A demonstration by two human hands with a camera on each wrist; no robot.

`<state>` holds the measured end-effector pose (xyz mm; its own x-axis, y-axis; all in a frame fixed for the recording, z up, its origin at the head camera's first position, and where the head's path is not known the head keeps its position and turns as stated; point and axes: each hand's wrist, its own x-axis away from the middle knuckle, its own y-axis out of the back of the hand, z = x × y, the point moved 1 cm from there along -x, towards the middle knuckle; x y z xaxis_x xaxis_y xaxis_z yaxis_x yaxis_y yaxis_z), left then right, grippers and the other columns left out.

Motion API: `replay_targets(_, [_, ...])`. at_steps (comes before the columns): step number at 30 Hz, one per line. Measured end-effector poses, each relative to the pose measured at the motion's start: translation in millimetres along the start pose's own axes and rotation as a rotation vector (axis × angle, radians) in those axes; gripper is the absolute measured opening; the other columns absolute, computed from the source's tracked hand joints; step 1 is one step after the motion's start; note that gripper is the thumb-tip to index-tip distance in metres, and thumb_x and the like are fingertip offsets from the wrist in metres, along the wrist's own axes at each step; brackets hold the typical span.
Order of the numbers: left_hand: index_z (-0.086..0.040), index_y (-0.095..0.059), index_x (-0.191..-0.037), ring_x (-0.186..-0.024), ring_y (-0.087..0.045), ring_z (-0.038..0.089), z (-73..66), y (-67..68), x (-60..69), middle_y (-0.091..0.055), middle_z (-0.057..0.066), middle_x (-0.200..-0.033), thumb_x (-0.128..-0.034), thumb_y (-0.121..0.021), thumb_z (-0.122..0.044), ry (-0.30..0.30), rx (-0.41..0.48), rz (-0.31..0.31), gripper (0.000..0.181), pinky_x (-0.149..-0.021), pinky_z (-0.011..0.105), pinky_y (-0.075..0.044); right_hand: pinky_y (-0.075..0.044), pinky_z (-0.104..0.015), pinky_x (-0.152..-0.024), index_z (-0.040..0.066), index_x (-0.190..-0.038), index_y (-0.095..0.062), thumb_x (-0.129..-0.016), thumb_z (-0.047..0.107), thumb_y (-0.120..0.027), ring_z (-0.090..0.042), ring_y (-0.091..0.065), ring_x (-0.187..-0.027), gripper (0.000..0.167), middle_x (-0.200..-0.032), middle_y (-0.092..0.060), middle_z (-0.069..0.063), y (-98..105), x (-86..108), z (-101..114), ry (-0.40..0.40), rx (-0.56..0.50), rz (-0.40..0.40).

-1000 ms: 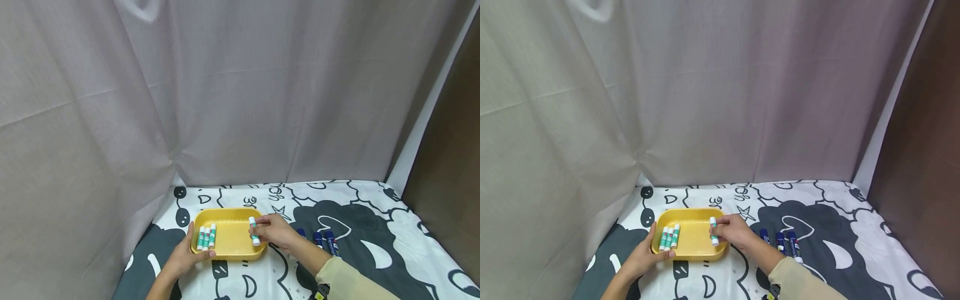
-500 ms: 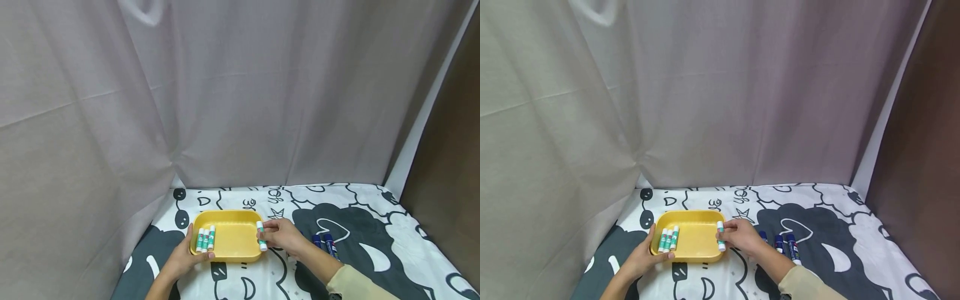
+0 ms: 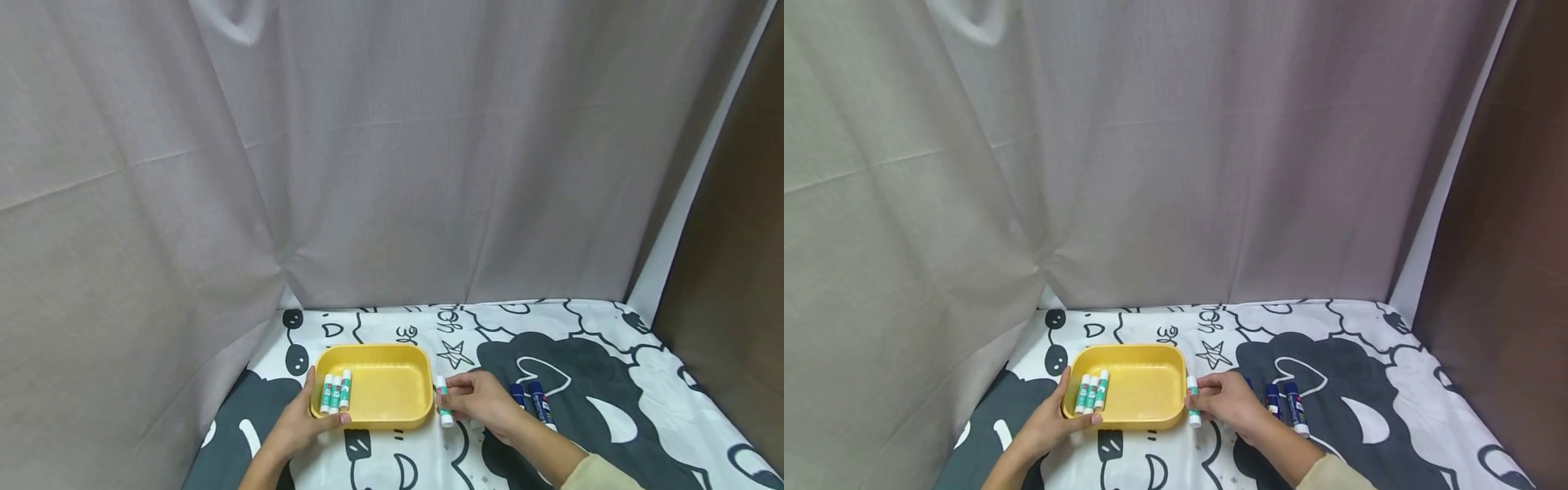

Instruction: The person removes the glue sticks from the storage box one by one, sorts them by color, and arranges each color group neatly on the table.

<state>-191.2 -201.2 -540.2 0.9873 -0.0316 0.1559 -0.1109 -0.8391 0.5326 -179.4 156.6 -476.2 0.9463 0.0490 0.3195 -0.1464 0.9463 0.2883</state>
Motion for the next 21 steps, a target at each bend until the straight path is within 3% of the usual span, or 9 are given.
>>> replay_targets(9, [-0.007,-0.007,-0.178,-0.155,-0.047,0.051,0.4,0.3,0.1,-0.039,0.037,-0.171,-0.0769,-0.104,-0.038,-0.003,-0.001,0.004,0.144,-0.129,0.071,-0.035,-0.070,-0.040,-0.083,-0.009,-0.130,-0.071,-0.096,0.005,-0.084,-0.022,-0.082,-0.092,0.039,-0.104,-0.084,-0.010,12,9.1,-18,-0.048,-0.014,-0.031])
replay_targets(21, [-0.005,-0.005,-0.178,-0.157,-0.044,0.051,-2.0,1.6,3.1,-0.037,0.037,-0.172,-0.0776,-0.103,-0.037,-0.020,0.009,0.007,0.144,-0.130,0.071,-0.034,-0.070,-0.039,-0.077,-0.009,-0.123,-0.075,-0.088,0.008,-0.093,-0.019,-0.080,-0.087,0.044,-0.096,-0.083,-0.005,22,26.6,-58,-0.117,0.089,-0.122])
